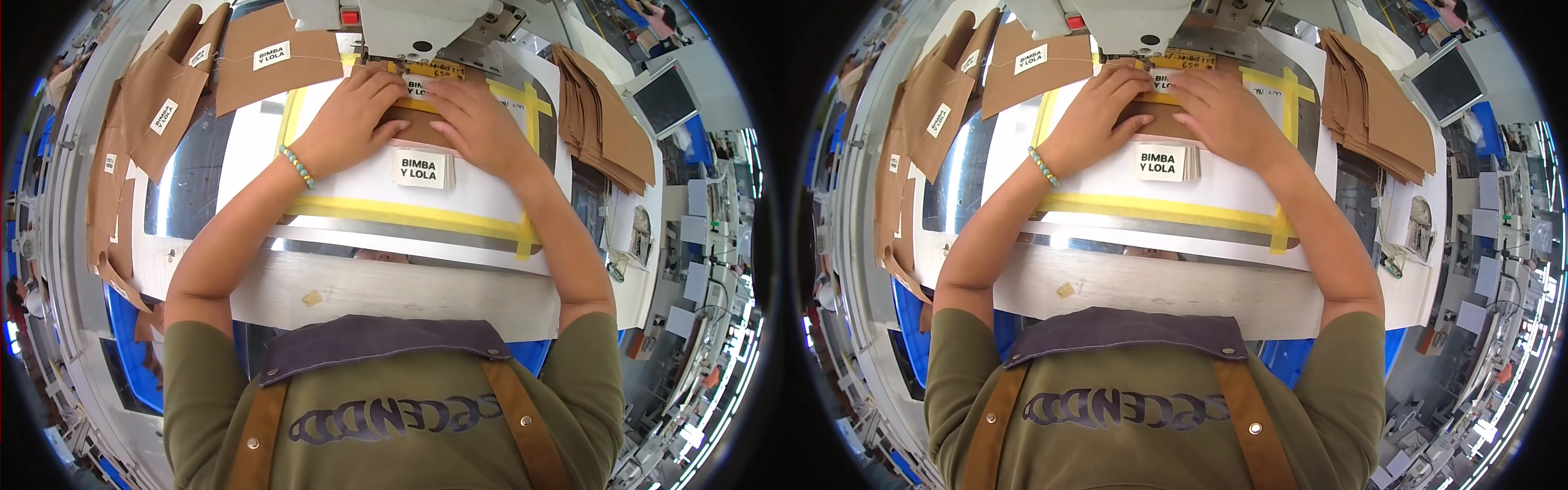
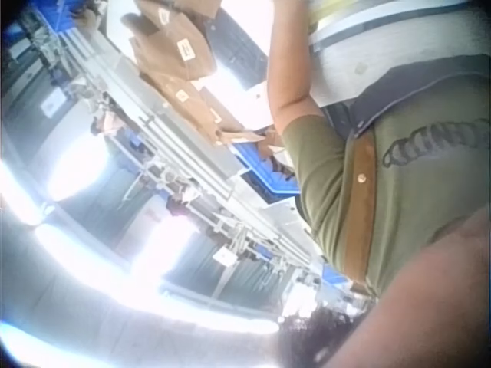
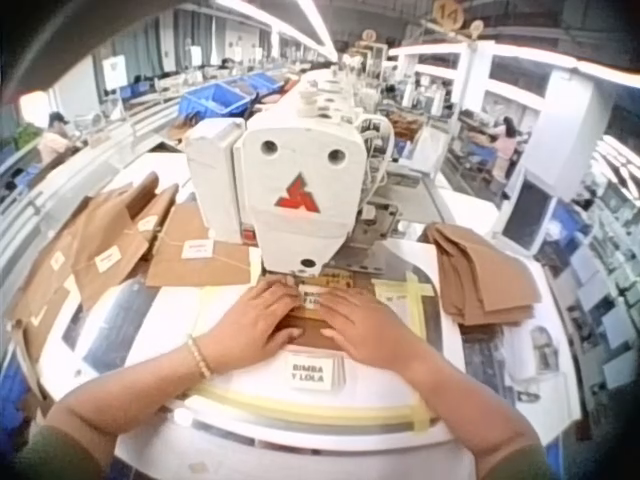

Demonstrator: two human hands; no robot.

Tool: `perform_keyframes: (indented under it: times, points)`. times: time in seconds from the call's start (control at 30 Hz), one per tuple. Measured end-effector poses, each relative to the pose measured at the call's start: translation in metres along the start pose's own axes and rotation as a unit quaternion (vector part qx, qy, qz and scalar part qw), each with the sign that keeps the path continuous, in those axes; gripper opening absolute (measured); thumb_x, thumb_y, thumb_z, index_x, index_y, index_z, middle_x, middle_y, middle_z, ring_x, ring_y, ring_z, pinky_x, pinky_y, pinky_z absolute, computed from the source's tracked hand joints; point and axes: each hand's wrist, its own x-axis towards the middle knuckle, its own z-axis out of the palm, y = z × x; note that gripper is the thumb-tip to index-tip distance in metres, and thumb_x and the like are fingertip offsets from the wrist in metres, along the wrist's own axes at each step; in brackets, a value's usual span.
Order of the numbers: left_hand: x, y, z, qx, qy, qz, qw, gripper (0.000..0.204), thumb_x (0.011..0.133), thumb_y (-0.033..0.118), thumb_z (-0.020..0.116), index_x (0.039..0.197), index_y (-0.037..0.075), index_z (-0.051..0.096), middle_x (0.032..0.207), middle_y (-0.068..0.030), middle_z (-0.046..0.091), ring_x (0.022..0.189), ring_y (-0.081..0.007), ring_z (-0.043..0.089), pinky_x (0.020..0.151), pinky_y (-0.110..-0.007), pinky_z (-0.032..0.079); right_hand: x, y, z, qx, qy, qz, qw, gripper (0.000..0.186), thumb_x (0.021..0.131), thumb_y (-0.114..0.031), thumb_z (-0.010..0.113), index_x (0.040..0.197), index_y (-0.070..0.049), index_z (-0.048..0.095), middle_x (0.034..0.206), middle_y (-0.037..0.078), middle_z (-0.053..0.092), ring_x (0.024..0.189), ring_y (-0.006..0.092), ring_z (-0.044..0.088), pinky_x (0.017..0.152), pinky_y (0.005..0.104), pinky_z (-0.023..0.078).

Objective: Sewing brand labels onto material pieces using an industrial sewing machine.

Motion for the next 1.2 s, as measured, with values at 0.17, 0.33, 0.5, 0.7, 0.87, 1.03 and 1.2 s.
perform_keyframes:
  times: [0.17,0.33,0.5,0.7,0.87,1.03,1.2]
  points:
    - [-0.007,-0.004,-0.009,-0.033,0.019,-0.082,0.996,0.054,0.099,0.023,0.077,0.145,0.0,0.061,0.15,-0.0167,0.063,0.142,-0.0393,0.055,0.12,-0.048,0.046,0.001,0.006,0.001,0.115,-0.077,0.056,0.989,0.042,0.105,-0.033,0.071,0.137,-0.007,0.074,0.146,0.006,0.069,0.134,0.031,0.061,0.113,0.0448,0.051]
    - [-0.01,-0.016,-0.01,0.048,-0.005,-0.019,0.999,0.06,0.1,0.025,0.076,0.151,-0.002,0.057,0.156,-0.0166,0.061,0.144,-0.0382,0.055,0.12,-0.049,0.046,0.011,0.004,0.001,0.105,-0.103,0.051,0.988,0.045,0.107,-0.035,0.067,0.144,-0.009,0.071,0.152,0.007,0.066,0.138,0.033,0.057,0.118,0.0475,0.045]
    - [-0.006,-0.013,-0.016,0.051,-0.034,-0.022,0.998,0.063,0.1,0.025,0.076,0.153,-0.001,0.056,0.156,-0.0168,0.06,0.144,-0.0379,0.054,0.121,-0.049,0.045,0.012,0.006,0.004,0.09,-0.104,0.065,0.988,0.044,0.107,-0.036,0.068,0.142,-0.01,0.072,0.153,0.006,0.066,0.137,0.0323,0.056,0.12,0.0482,0.043]
    - [-0.004,-0.011,-0.015,0.049,-0.035,-0.018,0.998,0.062,0.1,0.025,0.076,0.153,-0.002,0.056,0.157,-0.0167,0.06,0.143,-0.0372,0.055,0.12,-0.049,0.046,0.011,0.005,0.001,0.095,-0.097,0.068,0.988,0.044,0.106,-0.036,0.07,0.14,-0.01,0.074,0.152,0.005,0.066,0.137,0.0322,0.056,0.119,0.0476,0.044]
    - [-0.005,-0.011,-0.017,0.058,-0.052,-0.02,0.997,0.059,0.101,0.025,0.076,0.15,-0.003,0.059,0.158,-0.0158,0.059,0.143,-0.0368,0.055,0.121,-0.048,0.045,0.012,0.004,0.0,0.102,-0.089,0.064,0.989,0.042,0.106,-0.039,0.07,0.133,-0.007,0.077,0.145,0.008,0.07,0.135,0.0313,0.059,0.117,0.0465,0.047]
    - [-0.007,-0.011,-0.02,0.05,-0.049,-0.025,0.997,0.057,0.101,0.025,0.076,0.149,-0.003,0.061,0.159,-0.0154,0.058,0.146,-0.0368,0.053,0.122,-0.048,0.045,0.013,0.001,0.001,0.103,-0.09,0.071,0.988,0.044,0.106,-0.039,0.07,0.133,-0.006,0.076,0.144,0.008,0.071,0.135,0.0314,0.059,0.118,0.0464,0.047]
    - [-0.016,-0.014,-0.031,0.035,-0.061,-0.024,0.997,0.056,0.101,0.024,0.076,0.149,-0.001,0.061,0.159,-0.0162,0.058,0.147,-0.0371,0.052,0.123,-0.048,0.045,0.016,0.005,0.004,0.101,-0.102,0.08,0.986,0.045,0.106,-0.039,0.069,0.135,-0.005,0.076,0.147,0.009,0.07,0.138,0.032,0.057,0.119,0.0466,0.046]
